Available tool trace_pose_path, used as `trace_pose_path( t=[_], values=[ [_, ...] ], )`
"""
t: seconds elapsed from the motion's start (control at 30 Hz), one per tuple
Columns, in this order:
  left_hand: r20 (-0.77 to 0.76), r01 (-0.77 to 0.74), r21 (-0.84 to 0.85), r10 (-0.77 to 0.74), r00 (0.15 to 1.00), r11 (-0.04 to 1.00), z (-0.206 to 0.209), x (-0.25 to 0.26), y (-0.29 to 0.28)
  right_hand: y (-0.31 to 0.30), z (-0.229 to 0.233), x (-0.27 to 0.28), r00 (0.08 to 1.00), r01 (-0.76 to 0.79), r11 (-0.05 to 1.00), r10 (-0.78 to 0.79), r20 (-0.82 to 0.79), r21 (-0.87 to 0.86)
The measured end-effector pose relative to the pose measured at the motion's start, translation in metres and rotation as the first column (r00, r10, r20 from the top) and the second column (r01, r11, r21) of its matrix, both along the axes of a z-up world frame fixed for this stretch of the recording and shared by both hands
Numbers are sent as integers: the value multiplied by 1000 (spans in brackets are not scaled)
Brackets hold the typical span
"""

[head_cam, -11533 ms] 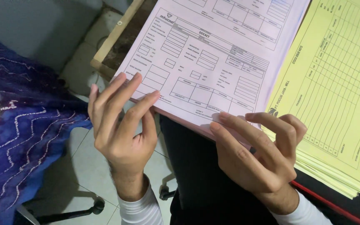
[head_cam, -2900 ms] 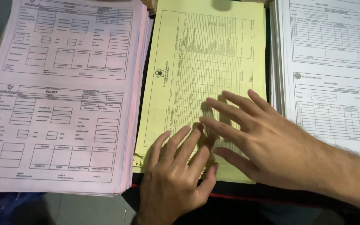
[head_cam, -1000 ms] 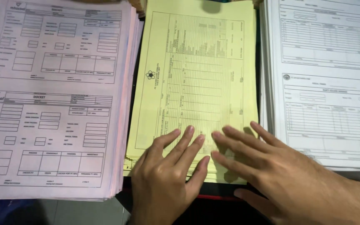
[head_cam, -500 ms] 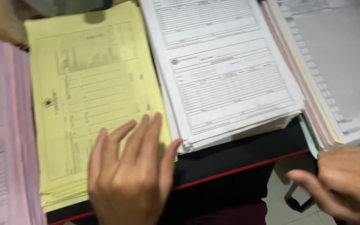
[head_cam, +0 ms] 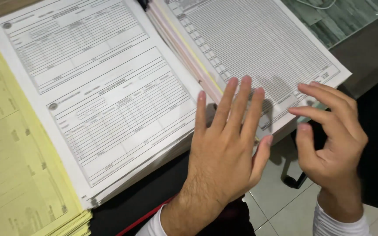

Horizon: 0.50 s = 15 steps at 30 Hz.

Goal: Organizing and flipping through various stacks of printed forms and documents on a desk.

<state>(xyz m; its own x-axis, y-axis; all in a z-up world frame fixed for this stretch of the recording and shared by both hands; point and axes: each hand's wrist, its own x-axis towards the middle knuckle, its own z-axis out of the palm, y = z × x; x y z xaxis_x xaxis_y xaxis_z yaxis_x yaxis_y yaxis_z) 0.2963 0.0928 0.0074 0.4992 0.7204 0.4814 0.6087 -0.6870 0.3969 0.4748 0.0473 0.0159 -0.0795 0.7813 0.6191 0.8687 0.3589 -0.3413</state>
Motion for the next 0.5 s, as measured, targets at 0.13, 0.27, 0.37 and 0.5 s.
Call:
trace_pose_path(
  t=[0.13,0.27,0.37,0.5],
  values=[
    [-71,-56,-46,52,996,997,-11,13,8,9,-8,8,999,-33,999,32,-11,-32],
    [-44,-76,-24,75,996,997,-8,14,9,11,-16,12,999,-24,999,22,-34,-48],
    [-29,-84,15,85,996,996,-4,15,11,13,-17,13,1000,13,998,-12,21,-65],
    [-63,-106,23,107,992,994,-3,17,12,16,-16,13,999,7,999,-5,46,-48]
  ],
)
